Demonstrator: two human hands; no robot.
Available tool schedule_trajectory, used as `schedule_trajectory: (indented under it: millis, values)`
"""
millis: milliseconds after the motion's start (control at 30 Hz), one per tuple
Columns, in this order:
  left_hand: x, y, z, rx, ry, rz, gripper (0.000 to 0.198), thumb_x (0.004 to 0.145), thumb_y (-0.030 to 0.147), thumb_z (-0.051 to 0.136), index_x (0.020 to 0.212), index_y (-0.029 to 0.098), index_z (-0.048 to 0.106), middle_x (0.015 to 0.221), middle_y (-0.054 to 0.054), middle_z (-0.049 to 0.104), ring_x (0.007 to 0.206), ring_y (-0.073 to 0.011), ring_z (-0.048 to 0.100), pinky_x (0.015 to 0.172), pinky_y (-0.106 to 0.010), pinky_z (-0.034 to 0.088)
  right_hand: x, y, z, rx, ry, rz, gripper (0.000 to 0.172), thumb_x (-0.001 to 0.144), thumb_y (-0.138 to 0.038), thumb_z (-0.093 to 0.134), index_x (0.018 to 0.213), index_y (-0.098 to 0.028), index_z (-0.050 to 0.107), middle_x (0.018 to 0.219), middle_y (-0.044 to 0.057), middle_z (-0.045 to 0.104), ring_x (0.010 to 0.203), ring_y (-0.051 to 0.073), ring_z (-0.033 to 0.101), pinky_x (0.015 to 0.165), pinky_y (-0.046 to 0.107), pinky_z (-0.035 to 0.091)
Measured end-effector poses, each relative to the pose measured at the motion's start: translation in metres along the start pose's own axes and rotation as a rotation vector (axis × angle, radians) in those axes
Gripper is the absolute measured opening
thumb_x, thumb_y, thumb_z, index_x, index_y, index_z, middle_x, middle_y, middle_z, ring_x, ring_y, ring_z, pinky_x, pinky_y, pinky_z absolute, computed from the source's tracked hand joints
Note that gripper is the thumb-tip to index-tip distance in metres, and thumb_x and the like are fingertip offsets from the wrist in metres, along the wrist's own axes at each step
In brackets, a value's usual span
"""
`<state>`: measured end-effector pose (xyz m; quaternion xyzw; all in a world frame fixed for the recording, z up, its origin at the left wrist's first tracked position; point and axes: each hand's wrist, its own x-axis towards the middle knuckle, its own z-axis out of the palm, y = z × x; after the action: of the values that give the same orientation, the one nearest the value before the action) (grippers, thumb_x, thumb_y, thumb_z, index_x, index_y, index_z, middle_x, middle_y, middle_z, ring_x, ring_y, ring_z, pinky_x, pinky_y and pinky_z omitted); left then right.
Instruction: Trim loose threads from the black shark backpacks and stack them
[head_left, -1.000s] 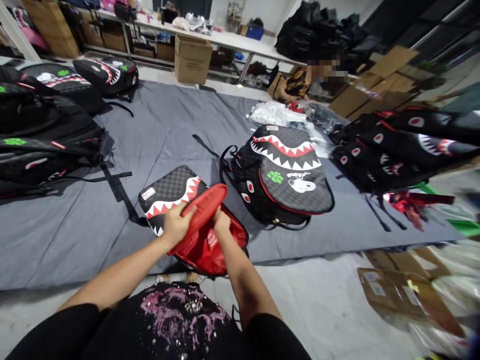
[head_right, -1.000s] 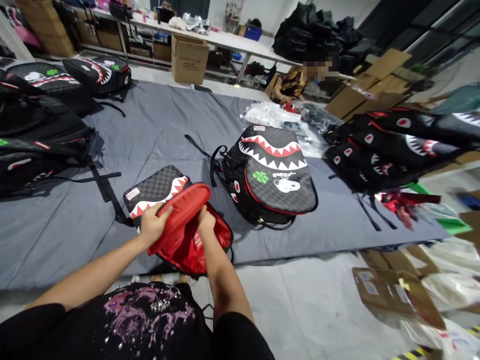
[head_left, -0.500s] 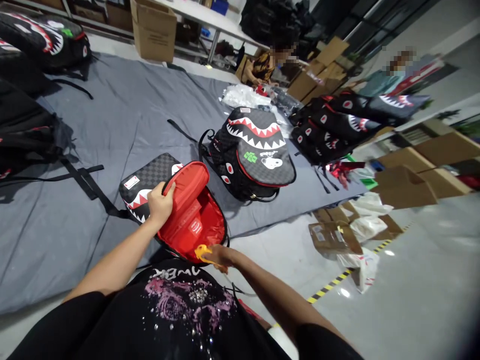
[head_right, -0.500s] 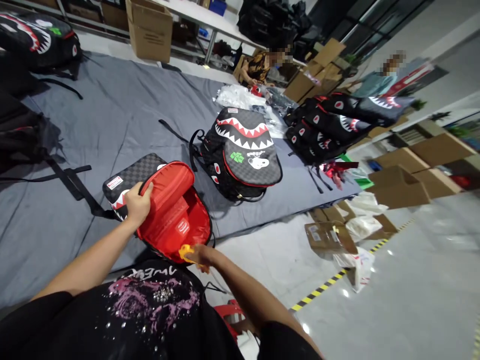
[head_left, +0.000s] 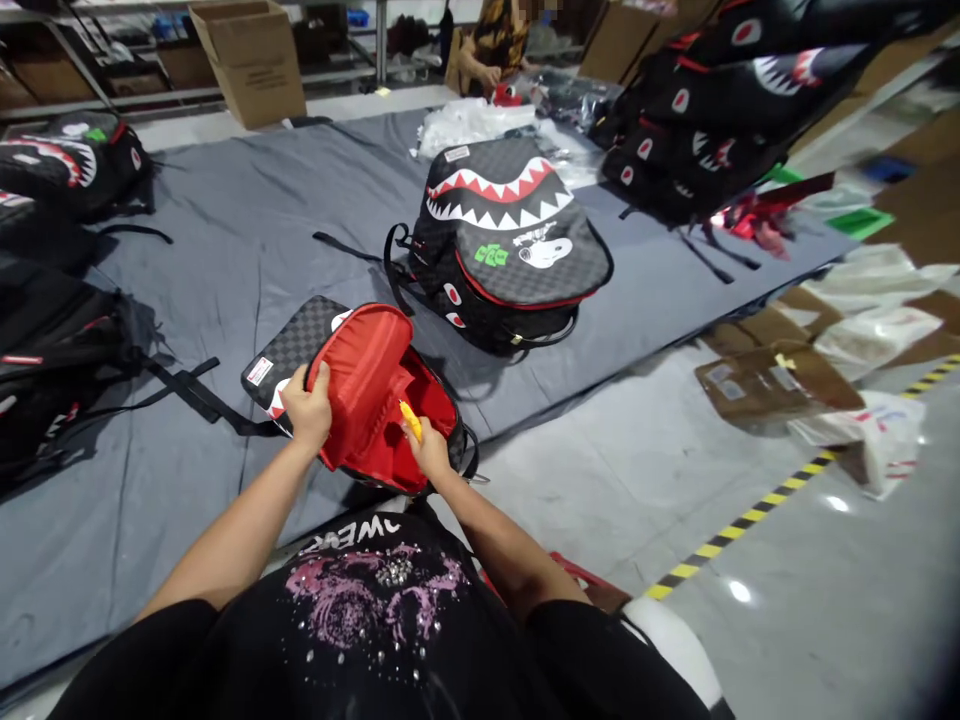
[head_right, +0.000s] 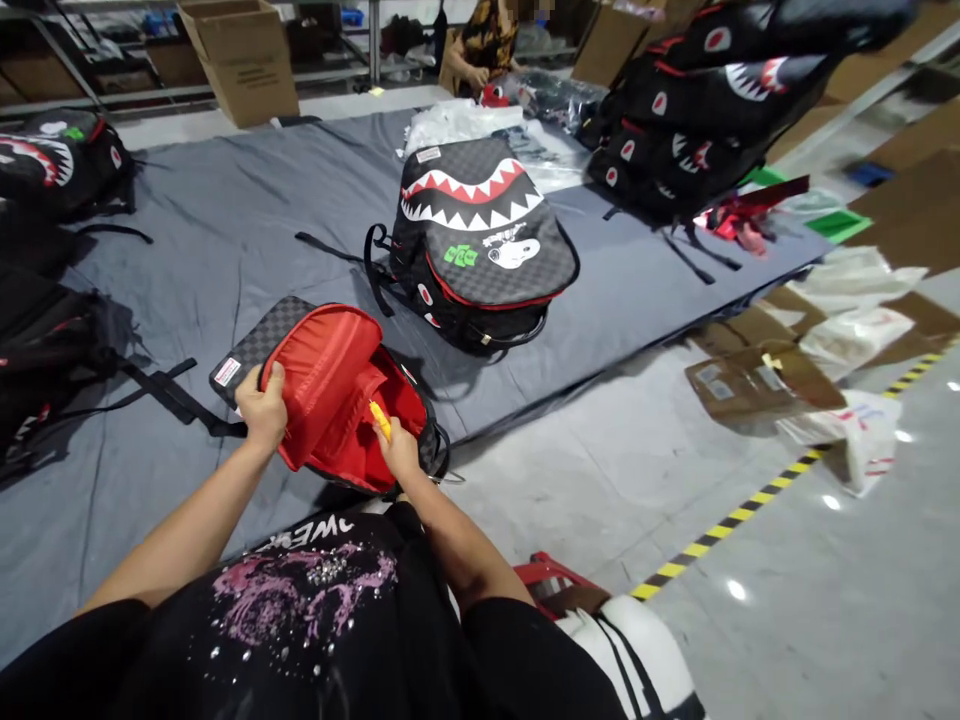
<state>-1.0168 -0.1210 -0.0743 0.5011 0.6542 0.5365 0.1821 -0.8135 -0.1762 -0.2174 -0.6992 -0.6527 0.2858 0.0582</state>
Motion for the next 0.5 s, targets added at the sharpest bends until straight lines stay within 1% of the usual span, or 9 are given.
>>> schedule_trajectory:
  millis: [33, 100, 233, 300, 433, 500]
  values:
    - [0.001, -0.001, 0.000, 0.006, 0.004, 0.005, 0.039, 0.086, 0.045, 0.051, 0.060, 0.020, 0.038, 0.057, 0.005, 0.034, 0.056, -0.0094, 0.031, 0.055, -0.023, 0.030, -0.001, 0.003, 0.001, 0.021, 0.028, 0.010, 0.039, 0.103, -0.042, 0.034, 0.125, -0.013, 0.047, 0.101, 0.013, 0.070, 0.092, 0.023, 0.068, 0.074, 0.026, 0.044]
    - [0.002, 0.000, 0.000, 0.016, -0.018, 0.029, 0.038, 0.086, 0.045, 0.050, 0.060, 0.020, 0.038, 0.057, 0.005, 0.034, 0.056, -0.0095, 0.031, 0.056, -0.023, 0.031, -0.004, 0.006, 0.004, 0.056, 0.059, 0.013, 0.040, 0.102, -0.044, 0.036, 0.123, -0.013, 0.049, 0.101, 0.012, 0.070, 0.091, 0.023, 0.068, 0.073, 0.025, 0.044]
    - [0.003, 0.004, 0.003, 0.014, -0.042, 0.049, 0.038, 0.086, 0.045, 0.050, 0.060, 0.020, 0.037, 0.057, 0.005, 0.033, 0.056, -0.0095, 0.030, 0.056, -0.023, 0.029, -0.006, 0.007, 0.010, 0.113, 0.077, 0.011, 0.039, 0.099, -0.044, 0.046, 0.124, -0.014, 0.051, 0.102, 0.010, 0.071, 0.090, 0.021, 0.068, 0.072, 0.023, 0.044]
    - [0.004, 0.005, 0.005, 0.013, -0.045, 0.051, 0.037, 0.086, 0.045, 0.050, 0.061, 0.020, 0.038, 0.057, 0.005, 0.033, 0.056, -0.0097, 0.030, 0.056, -0.023, 0.029, -0.004, 0.008, 0.012, 0.132, 0.092, 0.054, 0.039, 0.100, -0.045, 0.045, 0.123, -0.014, 0.051, 0.100, 0.010, 0.071, 0.090, 0.022, 0.068, 0.073, 0.024, 0.045]
    - [0.003, 0.005, 0.008, 0.063, -0.060, 0.082, 0.042, 0.086, 0.046, 0.050, 0.059, 0.020, 0.032, 0.056, 0.005, 0.029, 0.056, -0.0096, 0.028, 0.057, -0.024, 0.028, 0.000, 0.006, 0.009, 0.165, 0.119, 0.160, 0.044, 0.104, -0.041, 0.027, 0.132, -0.010, 0.044, 0.105, 0.016, 0.069, 0.094, 0.022, 0.068, 0.075, 0.027, 0.048]
    - [0.002, 0.005, 0.008, 0.074, -0.078, 0.109, 0.042, 0.087, 0.046, 0.051, 0.058, 0.020, 0.033, 0.056, 0.005, 0.031, 0.056, -0.0096, 0.029, 0.057, -0.024, 0.028, -0.001, 0.004, 0.007, 0.178, 0.092, 0.128, 0.044, 0.102, -0.040, 0.037, 0.136, -0.012, 0.043, 0.109, 0.015, 0.069, 0.097, 0.022, 0.067, 0.078, 0.027, 0.049]
